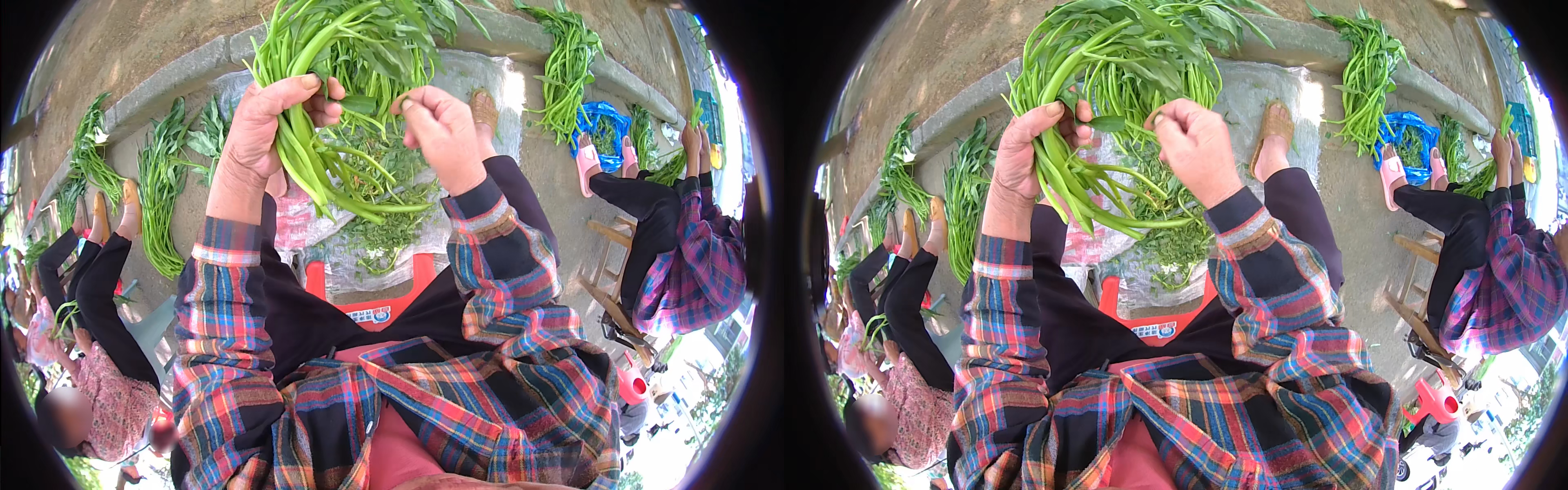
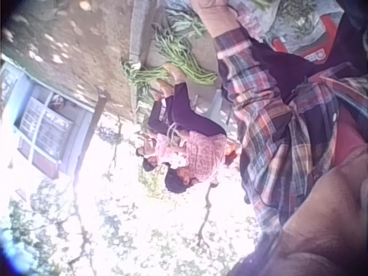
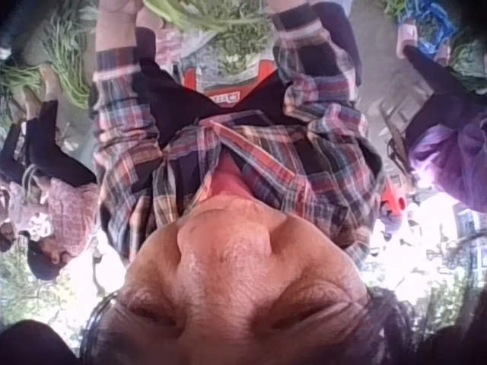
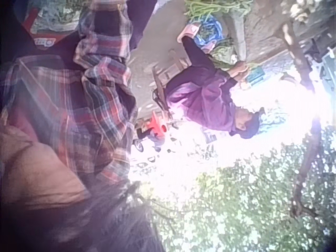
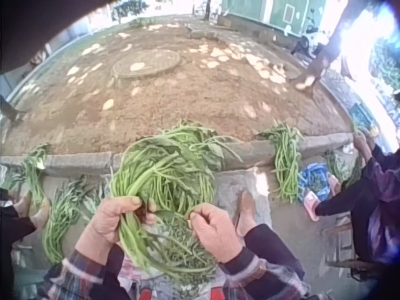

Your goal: The person prepares green leafy vegetables by hand, picking through a bundle and placing individual stems on a plastic sheet on the ground while seated on a stool.

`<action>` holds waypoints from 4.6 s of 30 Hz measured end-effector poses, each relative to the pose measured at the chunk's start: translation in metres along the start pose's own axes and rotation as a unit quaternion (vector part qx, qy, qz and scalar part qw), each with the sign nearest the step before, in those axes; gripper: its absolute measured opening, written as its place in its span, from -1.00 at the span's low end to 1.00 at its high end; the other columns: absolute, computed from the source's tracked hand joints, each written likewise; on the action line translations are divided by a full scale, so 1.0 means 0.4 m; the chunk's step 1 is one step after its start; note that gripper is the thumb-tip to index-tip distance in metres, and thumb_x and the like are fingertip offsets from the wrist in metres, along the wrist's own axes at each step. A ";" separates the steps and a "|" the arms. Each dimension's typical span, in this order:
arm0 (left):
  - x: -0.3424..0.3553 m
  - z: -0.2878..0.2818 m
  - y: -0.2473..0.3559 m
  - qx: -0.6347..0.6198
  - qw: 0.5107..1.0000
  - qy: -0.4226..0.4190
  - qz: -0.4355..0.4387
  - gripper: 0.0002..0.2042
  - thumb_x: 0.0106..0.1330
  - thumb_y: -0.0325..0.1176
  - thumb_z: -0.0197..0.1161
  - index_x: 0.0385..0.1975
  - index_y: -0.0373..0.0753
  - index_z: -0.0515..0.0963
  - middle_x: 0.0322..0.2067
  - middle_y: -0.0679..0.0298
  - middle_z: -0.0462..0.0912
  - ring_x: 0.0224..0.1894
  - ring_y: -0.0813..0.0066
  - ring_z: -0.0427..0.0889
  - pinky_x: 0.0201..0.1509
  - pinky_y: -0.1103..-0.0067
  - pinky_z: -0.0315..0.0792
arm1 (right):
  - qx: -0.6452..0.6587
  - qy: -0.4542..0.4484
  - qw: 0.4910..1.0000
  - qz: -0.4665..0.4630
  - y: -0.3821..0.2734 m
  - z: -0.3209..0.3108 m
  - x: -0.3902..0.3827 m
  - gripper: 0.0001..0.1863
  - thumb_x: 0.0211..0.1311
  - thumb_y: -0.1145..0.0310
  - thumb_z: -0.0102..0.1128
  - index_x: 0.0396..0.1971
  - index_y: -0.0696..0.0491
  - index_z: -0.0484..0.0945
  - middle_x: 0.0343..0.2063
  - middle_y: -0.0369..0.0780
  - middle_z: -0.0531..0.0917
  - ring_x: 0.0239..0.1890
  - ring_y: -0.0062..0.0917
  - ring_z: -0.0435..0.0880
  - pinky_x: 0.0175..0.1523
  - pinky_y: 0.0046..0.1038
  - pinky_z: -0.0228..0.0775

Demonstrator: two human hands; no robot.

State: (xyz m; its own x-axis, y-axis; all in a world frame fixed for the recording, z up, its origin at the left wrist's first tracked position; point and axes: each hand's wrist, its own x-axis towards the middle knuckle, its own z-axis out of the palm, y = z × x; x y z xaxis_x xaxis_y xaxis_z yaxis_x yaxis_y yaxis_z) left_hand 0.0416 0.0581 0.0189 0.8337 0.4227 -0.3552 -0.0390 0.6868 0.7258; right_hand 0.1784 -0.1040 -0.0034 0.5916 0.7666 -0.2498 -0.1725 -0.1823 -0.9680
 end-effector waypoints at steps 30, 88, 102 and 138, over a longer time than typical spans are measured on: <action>-0.005 0.058 0.007 0.103 0.995 0.006 -0.014 -0.72 0.05 -0.47 0.20 -0.20 -0.34 0.48 -0.44 0.20 0.61 -0.49 0.51 0.59 -0.39 0.61 0.53 | -0.049 -0.074 0.996 0.000 0.042 0.021 -0.003 -0.90 0.08 0.45 0.12 -0.47 0.17 0.50 -0.65 -0.34 0.48 -0.55 -0.74 0.38 -0.44 -0.57 0.31; 0.018 0.026 -0.014 -0.023 0.998 0.019 -0.048 -0.82 0.15 -0.48 0.15 -0.26 -0.38 0.48 -0.40 0.10 0.62 -0.47 0.44 0.64 -0.38 0.60 0.59 | -0.079 -0.066 0.991 -0.084 0.039 0.027 -0.005 -0.86 0.10 0.50 0.13 -0.35 0.24 0.47 -0.61 -0.30 0.53 -0.59 -0.77 0.41 -0.49 -0.65 0.31; 0.021 0.031 -0.020 -0.024 0.998 0.011 -0.049 -0.83 0.15 -0.50 0.15 -0.28 -0.42 0.49 -0.41 0.08 0.62 -0.47 0.43 0.64 -0.40 0.60 0.59 | -0.092 -0.069 0.989 -0.087 0.038 0.028 -0.005 -0.89 0.11 0.47 0.14 -0.45 0.21 0.45 -0.68 -0.30 0.48 -0.63 -0.75 0.36 -0.53 -0.60 0.27; 0.017 0.010 -0.023 -0.040 0.999 -0.009 -0.021 -0.80 0.16 -0.47 0.12 -0.21 -0.33 0.47 -0.30 0.09 0.62 -0.48 0.53 0.64 -0.42 0.67 0.56 | -0.044 -0.091 0.994 -0.052 0.030 0.020 0.000 -0.70 0.08 0.41 0.17 -0.18 0.20 0.45 -0.61 -0.35 0.48 -0.60 -0.76 0.40 -0.47 -0.65 0.29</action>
State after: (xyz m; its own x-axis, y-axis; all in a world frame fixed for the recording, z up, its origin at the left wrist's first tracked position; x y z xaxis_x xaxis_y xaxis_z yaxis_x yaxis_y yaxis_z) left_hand 0.0498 0.0523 0.0121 0.8450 0.3822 -0.3741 -0.0462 0.7491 0.6608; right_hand 0.1700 -0.1014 -0.0147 0.4482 0.8816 -0.1481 -0.0445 -0.1435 -0.9887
